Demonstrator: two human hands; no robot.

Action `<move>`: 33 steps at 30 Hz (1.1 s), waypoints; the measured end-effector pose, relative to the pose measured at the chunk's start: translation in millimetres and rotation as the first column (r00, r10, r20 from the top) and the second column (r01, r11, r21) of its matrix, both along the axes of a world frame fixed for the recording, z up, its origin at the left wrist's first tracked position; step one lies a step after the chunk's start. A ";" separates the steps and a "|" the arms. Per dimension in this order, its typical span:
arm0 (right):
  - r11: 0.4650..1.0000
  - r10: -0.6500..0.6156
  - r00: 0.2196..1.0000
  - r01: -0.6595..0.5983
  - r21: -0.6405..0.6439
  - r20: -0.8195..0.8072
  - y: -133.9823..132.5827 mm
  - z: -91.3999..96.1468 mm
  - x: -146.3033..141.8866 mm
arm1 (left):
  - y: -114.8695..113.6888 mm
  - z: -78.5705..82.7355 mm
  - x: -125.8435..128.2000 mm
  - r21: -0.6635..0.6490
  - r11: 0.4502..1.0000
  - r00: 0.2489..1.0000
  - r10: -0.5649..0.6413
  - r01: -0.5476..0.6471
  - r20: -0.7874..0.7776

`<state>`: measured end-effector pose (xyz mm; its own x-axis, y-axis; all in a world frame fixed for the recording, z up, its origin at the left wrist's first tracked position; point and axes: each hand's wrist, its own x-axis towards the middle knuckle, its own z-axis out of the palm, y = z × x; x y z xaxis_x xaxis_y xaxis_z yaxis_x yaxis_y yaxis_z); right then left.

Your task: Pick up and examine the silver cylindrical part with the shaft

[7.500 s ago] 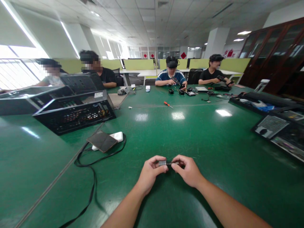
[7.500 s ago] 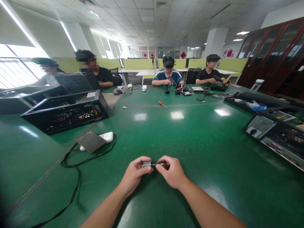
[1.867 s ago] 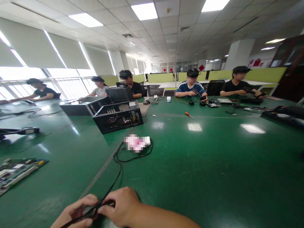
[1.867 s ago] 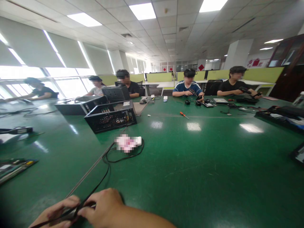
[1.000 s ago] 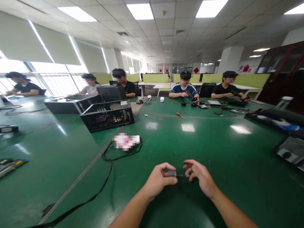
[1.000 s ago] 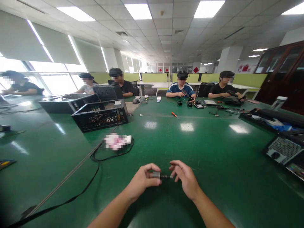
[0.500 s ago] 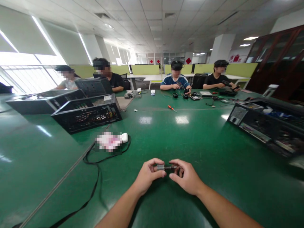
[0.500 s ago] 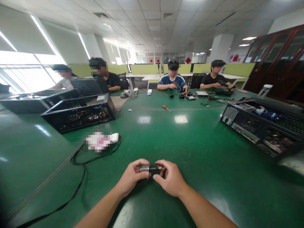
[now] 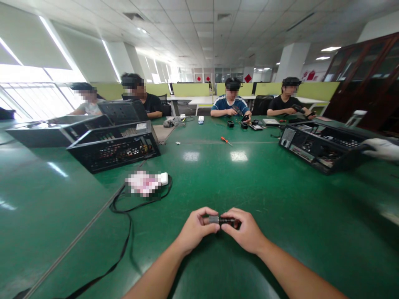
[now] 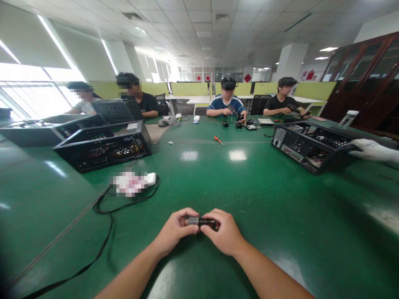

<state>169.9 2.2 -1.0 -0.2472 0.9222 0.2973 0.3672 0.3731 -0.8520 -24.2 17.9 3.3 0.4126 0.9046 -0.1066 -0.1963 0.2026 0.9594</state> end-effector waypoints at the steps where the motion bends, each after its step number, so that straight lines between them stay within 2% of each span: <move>1: 1.000 0.003 1.000 -0.003 0.003 -0.001 0.2 0.0 -0.1 | -0.1 -0.1 0.0 0.004 1.000 1.000 0.003 -0.003 0.000; 33: 1.000 0.008 1.000 -0.008 -0.011 0.003 2.3 -1.5 1.5 | 0.6 -0.4 -0.5 -0.006 1.000 1.000 -0.006 0.006 0.002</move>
<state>171.4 4.5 -2.5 -0.2551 0.9236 0.2863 0.3672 0.3664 -0.8549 -24.8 18.5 2.9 0.4182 0.9015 -0.1112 -0.1969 0.2094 0.9578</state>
